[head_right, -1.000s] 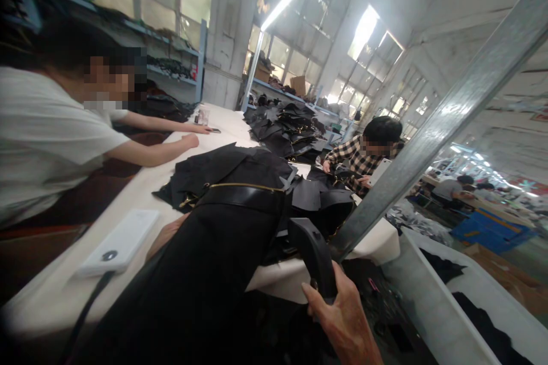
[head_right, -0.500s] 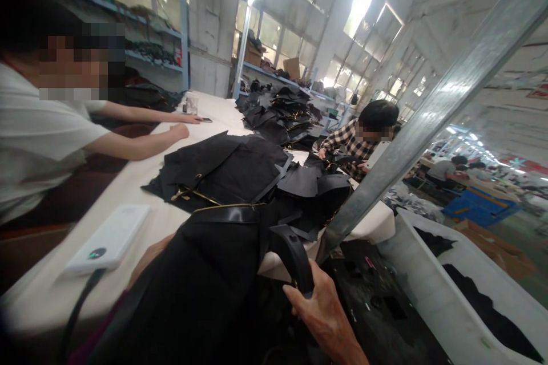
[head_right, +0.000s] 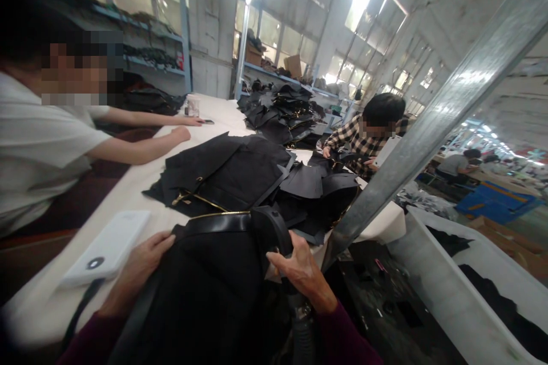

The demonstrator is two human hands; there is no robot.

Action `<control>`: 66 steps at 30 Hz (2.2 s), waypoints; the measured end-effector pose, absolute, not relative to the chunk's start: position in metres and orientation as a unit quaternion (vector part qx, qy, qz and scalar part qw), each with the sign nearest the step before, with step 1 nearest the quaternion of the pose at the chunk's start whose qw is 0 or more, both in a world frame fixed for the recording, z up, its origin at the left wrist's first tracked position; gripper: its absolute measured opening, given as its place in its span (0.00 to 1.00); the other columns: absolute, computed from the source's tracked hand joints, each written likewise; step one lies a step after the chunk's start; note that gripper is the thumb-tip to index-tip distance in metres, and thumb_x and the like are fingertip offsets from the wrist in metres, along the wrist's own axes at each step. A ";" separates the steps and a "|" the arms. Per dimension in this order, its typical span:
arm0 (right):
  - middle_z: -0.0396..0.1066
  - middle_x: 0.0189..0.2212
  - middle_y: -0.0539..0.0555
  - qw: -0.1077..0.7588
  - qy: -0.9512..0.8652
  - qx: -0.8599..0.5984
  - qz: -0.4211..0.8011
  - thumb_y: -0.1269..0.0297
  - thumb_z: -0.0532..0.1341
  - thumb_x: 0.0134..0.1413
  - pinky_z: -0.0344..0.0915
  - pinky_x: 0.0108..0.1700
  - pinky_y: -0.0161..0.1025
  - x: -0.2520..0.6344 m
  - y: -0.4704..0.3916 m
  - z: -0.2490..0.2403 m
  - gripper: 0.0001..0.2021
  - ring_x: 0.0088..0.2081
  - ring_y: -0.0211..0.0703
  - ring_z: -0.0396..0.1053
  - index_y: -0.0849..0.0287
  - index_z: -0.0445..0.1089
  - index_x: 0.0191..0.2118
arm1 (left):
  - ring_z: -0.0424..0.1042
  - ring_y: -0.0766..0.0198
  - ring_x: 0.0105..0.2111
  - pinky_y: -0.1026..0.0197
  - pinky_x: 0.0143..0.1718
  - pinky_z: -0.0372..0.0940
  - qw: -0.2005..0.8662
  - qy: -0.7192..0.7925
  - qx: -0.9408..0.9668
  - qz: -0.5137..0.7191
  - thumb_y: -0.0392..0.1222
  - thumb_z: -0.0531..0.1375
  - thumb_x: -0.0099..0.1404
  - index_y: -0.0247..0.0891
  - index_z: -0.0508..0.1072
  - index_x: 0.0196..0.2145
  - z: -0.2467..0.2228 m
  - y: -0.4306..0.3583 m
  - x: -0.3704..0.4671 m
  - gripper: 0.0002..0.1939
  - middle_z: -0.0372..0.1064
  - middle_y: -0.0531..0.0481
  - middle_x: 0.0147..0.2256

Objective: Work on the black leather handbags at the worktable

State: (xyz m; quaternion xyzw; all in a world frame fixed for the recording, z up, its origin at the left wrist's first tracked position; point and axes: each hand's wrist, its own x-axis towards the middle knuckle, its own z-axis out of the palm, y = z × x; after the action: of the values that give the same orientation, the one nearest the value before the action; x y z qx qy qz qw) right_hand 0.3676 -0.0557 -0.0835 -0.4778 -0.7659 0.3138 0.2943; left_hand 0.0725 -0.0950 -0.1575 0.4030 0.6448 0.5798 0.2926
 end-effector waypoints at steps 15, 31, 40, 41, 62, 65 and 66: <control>0.65 0.22 0.49 0.296 -0.741 -0.540 0.267 0.60 0.59 0.48 0.58 0.27 0.31 0.378 -0.054 -0.070 0.11 0.24 0.34 0.62 0.63 0.62 0.31 | 0.50 0.44 0.57 0.42 0.57 0.48 -0.153 0.672 0.681 0.247 0.42 0.46 0.68 0.23 0.58 0.57 -0.199 -0.071 0.162 0.25 0.52 0.31 0.57; 0.63 0.24 0.49 0.223 -0.796 -0.484 0.286 0.62 0.60 0.46 0.57 0.29 0.31 0.335 -0.052 -0.093 0.10 0.27 0.34 0.61 0.63 0.62 0.29 | 0.49 0.45 0.57 0.46 0.58 0.47 -0.170 0.694 0.654 0.248 0.43 0.49 0.67 0.19 0.57 0.56 -0.200 -0.072 0.155 0.26 0.52 0.30 0.56; 0.65 0.24 0.49 0.257 -0.764 -0.518 0.286 0.59 0.59 0.49 0.60 0.28 0.31 0.348 -0.098 -0.065 0.11 0.25 0.34 0.64 0.62 0.63 0.33 | 0.66 0.50 0.39 0.55 0.40 0.60 0.033 0.700 0.644 0.306 0.46 0.60 0.60 0.30 0.68 0.41 -0.163 -0.068 0.119 0.16 0.65 0.40 0.37; 0.65 0.25 0.48 0.245 -0.761 -0.522 0.297 0.60 0.59 0.49 0.61 0.28 0.30 0.352 -0.111 -0.065 0.11 0.25 0.34 0.64 0.62 0.63 0.35 | 0.67 0.50 0.38 0.57 0.38 0.59 0.081 0.686 0.641 0.334 0.46 0.60 0.60 0.30 0.69 0.40 -0.160 -0.069 0.115 0.16 0.66 0.41 0.36; 0.64 0.23 0.47 0.240 -0.746 -0.454 0.424 0.63 0.59 0.49 0.59 0.23 0.28 0.357 -0.206 -0.062 0.11 0.23 0.32 0.63 0.63 0.63 0.37 | 0.69 0.58 0.40 0.62 0.40 0.64 0.668 0.216 0.414 0.579 0.36 0.59 0.61 0.36 0.67 0.52 -0.146 -0.179 0.150 0.20 0.69 0.42 0.43; 0.64 0.23 0.47 0.269 -0.750 -0.458 0.394 0.61 0.59 0.50 0.59 0.24 0.29 0.360 -0.209 -0.058 0.11 0.23 0.32 0.64 0.63 0.62 0.37 | 0.69 0.58 0.40 0.62 0.40 0.64 0.666 0.235 0.417 0.572 0.37 0.59 0.61 0.36 0.66 0.52 -0.149 -0.199 0.163 0.20 0.69 0.43 0.43; 0.65 0.24 0.48 0.289 -0.751 -0.468 0.365 0.60 0.59 0.49 0.59 0.25 0.29 0.362 -0.208 -0.057 0.12 0.23 0.33 0.63 0.63 0.62 0.36 | 0.69 0.59 0.39 0.62 0.39 0.64 0.670 0.237 0.419 0.565 0.37 0.59 0.61 0.36 0.66 0.52 -0.150 -0.206 0.168 0.20 0.69 0.43 0.43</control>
State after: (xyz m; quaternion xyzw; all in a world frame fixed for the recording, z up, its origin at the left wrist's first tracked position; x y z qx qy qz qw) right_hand 0.3624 -0.2079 -0.0567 -0.4682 -0.7509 0.3652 0.2891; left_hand 0.1676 -0.2064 -0.1499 0.4191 0.2373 0.5651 0.6699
